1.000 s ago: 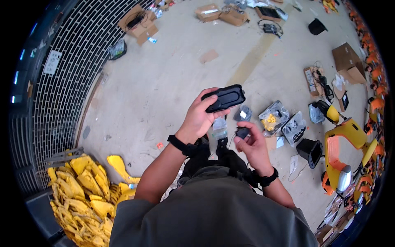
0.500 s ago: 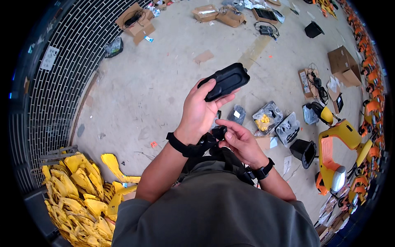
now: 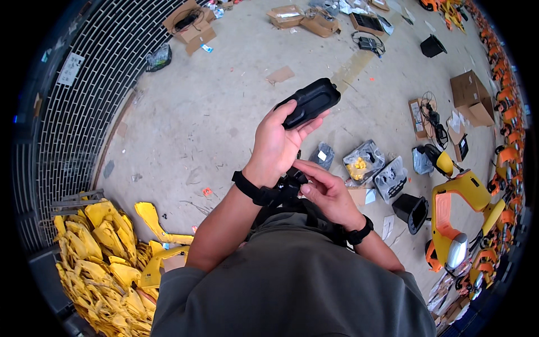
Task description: The person strips insulation from multiple wires using a wire stripper and puts on a protective glove before handling an electronic component casing.
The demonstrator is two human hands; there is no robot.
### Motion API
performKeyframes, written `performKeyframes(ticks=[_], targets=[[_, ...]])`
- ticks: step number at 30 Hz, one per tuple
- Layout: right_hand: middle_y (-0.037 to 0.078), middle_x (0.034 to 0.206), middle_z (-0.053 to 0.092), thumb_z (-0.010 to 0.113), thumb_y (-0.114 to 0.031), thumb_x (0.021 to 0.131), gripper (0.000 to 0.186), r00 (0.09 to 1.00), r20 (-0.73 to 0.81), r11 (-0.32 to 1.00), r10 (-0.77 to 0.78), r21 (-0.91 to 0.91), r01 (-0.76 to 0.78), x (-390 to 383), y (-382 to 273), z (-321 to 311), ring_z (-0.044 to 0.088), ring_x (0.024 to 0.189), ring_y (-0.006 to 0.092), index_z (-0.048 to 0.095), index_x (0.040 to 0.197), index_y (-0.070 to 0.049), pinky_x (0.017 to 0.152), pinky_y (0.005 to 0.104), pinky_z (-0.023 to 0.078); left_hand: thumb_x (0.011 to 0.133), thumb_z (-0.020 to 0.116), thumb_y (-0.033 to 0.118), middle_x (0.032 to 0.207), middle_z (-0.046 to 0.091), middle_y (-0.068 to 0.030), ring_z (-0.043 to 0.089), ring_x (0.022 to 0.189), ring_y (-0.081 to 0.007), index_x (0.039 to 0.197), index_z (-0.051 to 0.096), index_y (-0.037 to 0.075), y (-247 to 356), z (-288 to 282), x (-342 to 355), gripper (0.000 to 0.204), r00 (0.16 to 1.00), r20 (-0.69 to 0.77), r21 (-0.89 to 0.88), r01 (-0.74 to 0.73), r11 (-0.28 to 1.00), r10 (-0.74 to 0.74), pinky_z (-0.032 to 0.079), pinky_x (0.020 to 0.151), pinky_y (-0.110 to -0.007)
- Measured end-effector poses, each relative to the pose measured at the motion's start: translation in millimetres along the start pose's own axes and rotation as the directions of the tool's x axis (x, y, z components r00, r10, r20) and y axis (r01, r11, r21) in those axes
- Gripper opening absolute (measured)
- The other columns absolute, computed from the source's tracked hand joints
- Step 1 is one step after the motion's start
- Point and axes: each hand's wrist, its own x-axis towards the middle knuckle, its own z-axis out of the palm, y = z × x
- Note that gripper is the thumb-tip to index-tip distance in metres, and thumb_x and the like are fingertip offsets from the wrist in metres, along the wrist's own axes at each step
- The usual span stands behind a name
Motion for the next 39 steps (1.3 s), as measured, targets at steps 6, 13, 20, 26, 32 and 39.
performKeyframes(ticks=[6, 13, 20, 26, 32, 39], targets=[[0.000, 0.122, 0.057, 0.059, -0.003, 0.095, 0.046, 0.995, 0.042, 0.996, 0.086, -0.035, -0.085, -1.1, -9.4, -10.0, 0.048, 0.086, -0.0004, 0.049, 0.139, -0.004, 0.072, 0.0184, 0.045, 0.100, 0.042, 0.016, 0.129, 0.055, -0.0264, 0.058, 0.117, -0.0364, 0.130, 0.046, -0.012, -0.6, 0.4, 0.4, 0.041, 1.000, -0.017, -0.023, -0.011, 1.000, 0.010, 0.050, 0.098, -0.037], [-0.001, 0.106, 0.061, 0.061, -0.011, 0.096, 0.035, 0.999, -0.004, 0.993, 0.041, 0.110, -0.040, 1.0, -12.3, -8.4, 0.056, 0.084, 0.0030, 0.056, 0.129, -0.001, 0.077, 0.0206, 0.048, 0.099, 0.043, 0.016, 0.121, 0.060, -0.0259, 0.063, 0.110, -0.0354, 0.126, 0.048, -0.012, -0.2, 0.8, 0.7, 0.039, 0.998, -0.034, -0.009, -0.057, 0.998, 0.056, 0.052, 0.095, -0.038], [-0.003, 0.094, 0.061, 0.057, -0.021, 0.099, 0.033, 0.980, -0.039, 0.949, 0.196, 0.261, -0.180, -3.8, -2.6, -8.5, 0.053, 0.077, 0.0040, 0.059, 0.127, -0.003, 0.071, 0.0195, 0.046, 0.099, 0.043, 0.016, 0.120, 0.061, -0.0254, 0.063, 0.110, -0.0352, 0.125, 0.049, -0.012, -1.2, 4.1, -7.4, 0.039, 0.997, -0.036, -0.004, -0.071, 0.997, 0.071, 0.052, 0.095, -0.038], [-0.004, 0.089, 0.057, 0.065, -0.015, 0.094, 0.030, 0.990, -0.121, 0.996, 0.069, 0.060, -0.062, -2.0, 0.2, 4.6, 0.049, 0.074, 0.0016, 0.061, 0.121, -0.003, 0.067, 0.0191, 0.044, 0.099, 0.044, 0.015, 0.120, 0.061, -0.0257, 0.062, 0.110, -0.0364, 0.125, 0.049, -0.013, -7.0, 5.6, -10.6, 0.038, 0.997, -0.037, -0.021, -0.073, 0.997, 0.073, 0.051, 0.097, -0.040], [0.007, 0.102, 0.061, 0.073, -0.006, 0.085, 0.037, 0.958, 0.009, 0.888, -0.285, -0.375, 0.268, -1.1, 1.6, 6.8, 0.059, 0.084, 0.0108, 0.061, 0.119, -0.002, 0.069, 0.0239, 0.050, 0.099, 0.042, 0.014, 0.131, 0.054, -0.0261, 0.058, 0.118, -0.0366, 0.132, 0.044, -0.013, -7.4, 8.7, -16.0, 0.042, 0.996, -0.043, -0.009, -0.077, 0.997, 0.077, 0.051, 0.098, -0.038], [0.013, 0.127, 0.060, 0.076, -0.001, 0.078, 0.047, 0.945, 0.052, 0.809, -0.322, -0.504, 0.303, -13.8, -12.1, 8.3, 0.062, 0.088, 0.0176, 0.060, 0.122, -0.003, 0.074, 0.0280, 0.053, 0.099, 0.040, 0.010, 0.132, 0.051, -0.0290, 0.056, 0.118, -0.0410, 0.131, 0.042, -0.015, 1.5, 11.0, -4.0, 0.041, 0.981, -0.079, -0.133, -0.186, 0.973, 0.177, 0.053, 0.097, -0.038]])
